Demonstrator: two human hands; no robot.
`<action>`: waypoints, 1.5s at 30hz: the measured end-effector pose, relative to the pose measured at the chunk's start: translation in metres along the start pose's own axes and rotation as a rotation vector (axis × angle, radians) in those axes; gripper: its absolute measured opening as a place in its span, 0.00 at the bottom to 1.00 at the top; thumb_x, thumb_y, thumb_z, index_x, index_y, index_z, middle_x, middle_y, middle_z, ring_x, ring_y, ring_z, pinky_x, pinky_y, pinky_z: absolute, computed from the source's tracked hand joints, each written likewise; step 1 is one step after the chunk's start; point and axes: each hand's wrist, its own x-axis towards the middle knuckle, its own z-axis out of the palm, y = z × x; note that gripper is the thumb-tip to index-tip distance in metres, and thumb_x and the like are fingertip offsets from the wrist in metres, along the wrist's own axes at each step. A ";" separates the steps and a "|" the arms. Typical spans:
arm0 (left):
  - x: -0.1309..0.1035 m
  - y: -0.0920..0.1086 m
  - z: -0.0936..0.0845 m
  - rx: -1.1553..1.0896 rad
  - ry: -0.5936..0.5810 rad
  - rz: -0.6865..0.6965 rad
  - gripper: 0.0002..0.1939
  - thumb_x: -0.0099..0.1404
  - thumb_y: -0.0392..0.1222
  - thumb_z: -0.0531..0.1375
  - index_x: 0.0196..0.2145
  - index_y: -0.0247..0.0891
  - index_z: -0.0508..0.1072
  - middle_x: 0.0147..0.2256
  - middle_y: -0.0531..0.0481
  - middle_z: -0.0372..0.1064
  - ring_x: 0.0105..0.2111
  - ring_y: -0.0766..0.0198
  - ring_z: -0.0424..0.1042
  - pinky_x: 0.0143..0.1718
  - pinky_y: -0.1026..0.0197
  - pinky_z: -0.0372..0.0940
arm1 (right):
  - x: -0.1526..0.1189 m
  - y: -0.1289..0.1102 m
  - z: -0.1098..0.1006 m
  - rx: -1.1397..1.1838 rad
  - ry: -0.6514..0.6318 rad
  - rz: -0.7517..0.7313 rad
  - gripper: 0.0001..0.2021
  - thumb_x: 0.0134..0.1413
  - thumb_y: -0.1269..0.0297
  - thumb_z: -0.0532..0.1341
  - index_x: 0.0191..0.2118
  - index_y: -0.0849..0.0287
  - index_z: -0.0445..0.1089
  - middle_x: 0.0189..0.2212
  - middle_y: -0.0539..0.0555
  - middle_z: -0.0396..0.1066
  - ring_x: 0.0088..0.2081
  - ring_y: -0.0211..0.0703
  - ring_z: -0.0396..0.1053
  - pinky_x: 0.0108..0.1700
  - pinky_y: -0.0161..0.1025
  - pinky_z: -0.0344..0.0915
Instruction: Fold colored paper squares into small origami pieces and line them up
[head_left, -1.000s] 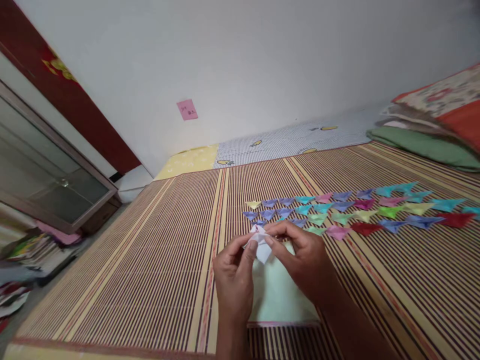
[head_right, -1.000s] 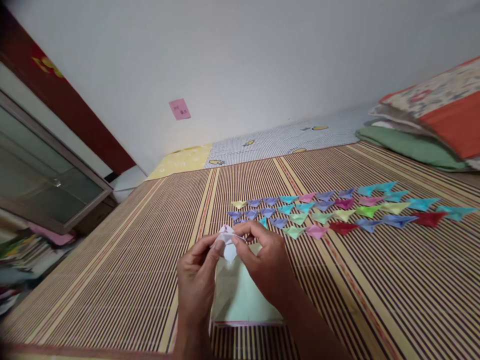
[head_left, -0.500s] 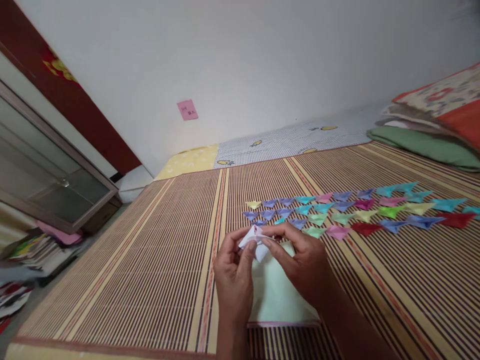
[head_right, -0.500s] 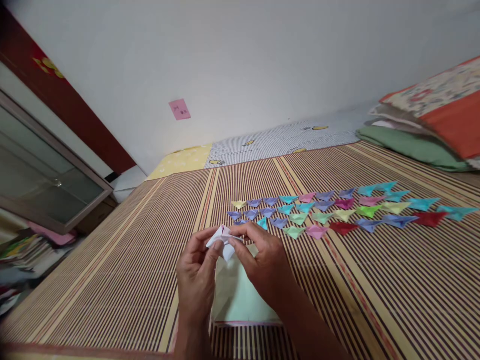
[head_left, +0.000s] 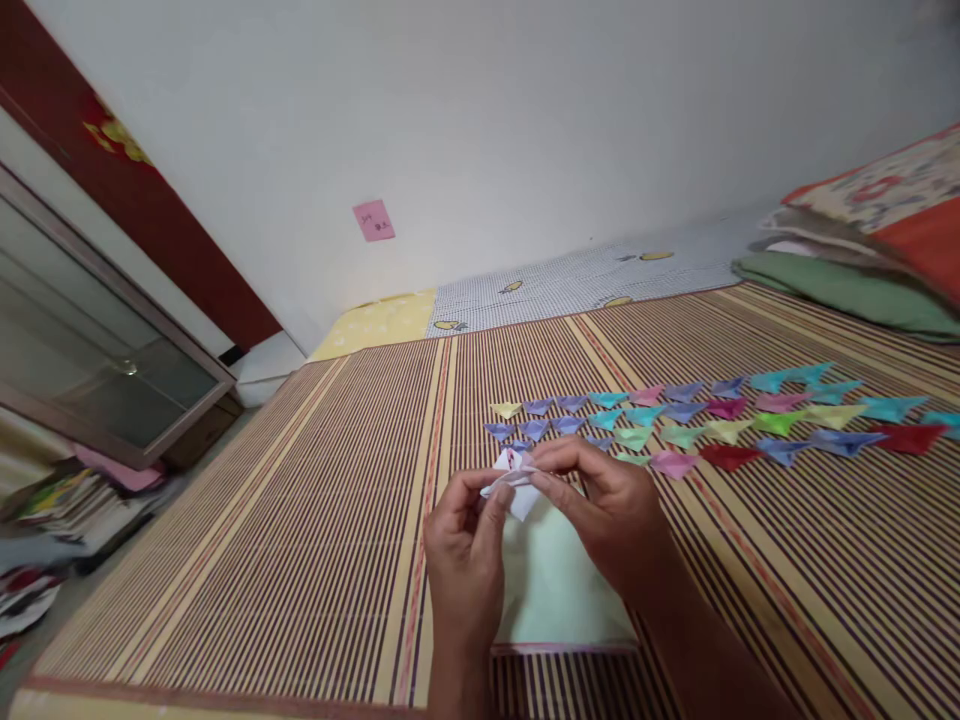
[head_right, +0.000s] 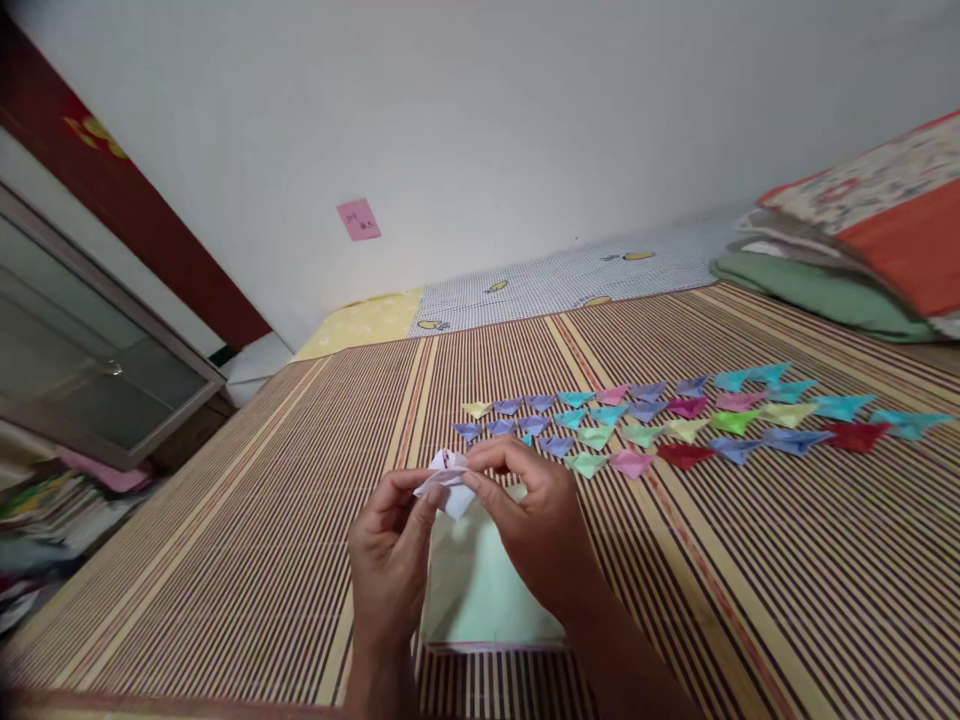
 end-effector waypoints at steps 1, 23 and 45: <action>0.000 0.000 0.001 -0.001 0.005 0.000 0.08 0.68 0.46 0.66 0.39 0.39 0.77 0.31 0.53 0.75 0.30 0.66 0.72 0.33 0.67 0.67 | 0.000 0.000 0.000 -0.004 0.019 0.031 0.02 0.59 0.67 0.66 0.34 0.54 0.76 0.35 0.49 0.78 0.40 0.43 0.76 0.45 0.42 0.69; 0.000 0.001 -0.006 0.008 -0.114 0.008 0.07 0.69 0.43 0.64 0.41 0.39 0.80 0.29 0.50 0.74 0.31 0.62 0.72 0.33 0.65 0.65 | -0.001 0.003 -0.006 0.038 -0.018 0.146 0.03 0.59 0.65 0.66 0.37 0.56 0.78 0.32 0.51 0.80 0.36 0.44 0.77 0.41 0.42 0.71; 0.002 0.007 -0.005 0.087 -0.276 0.058 0.07 0.68 0.41 0.65 0.40 0.42 0.84 0.35 0.46 0.79 0.34 0.60 0.75 0.36 0.62 0.67 | 0.003 0.009 -0.011 0.188 -0.137 0.245 0.04 0.56 0.64 0.66 0.34 0.58 0.75 0.29 0.51 0.75 0.32 0.40 0.72 0.34 0.37 0.69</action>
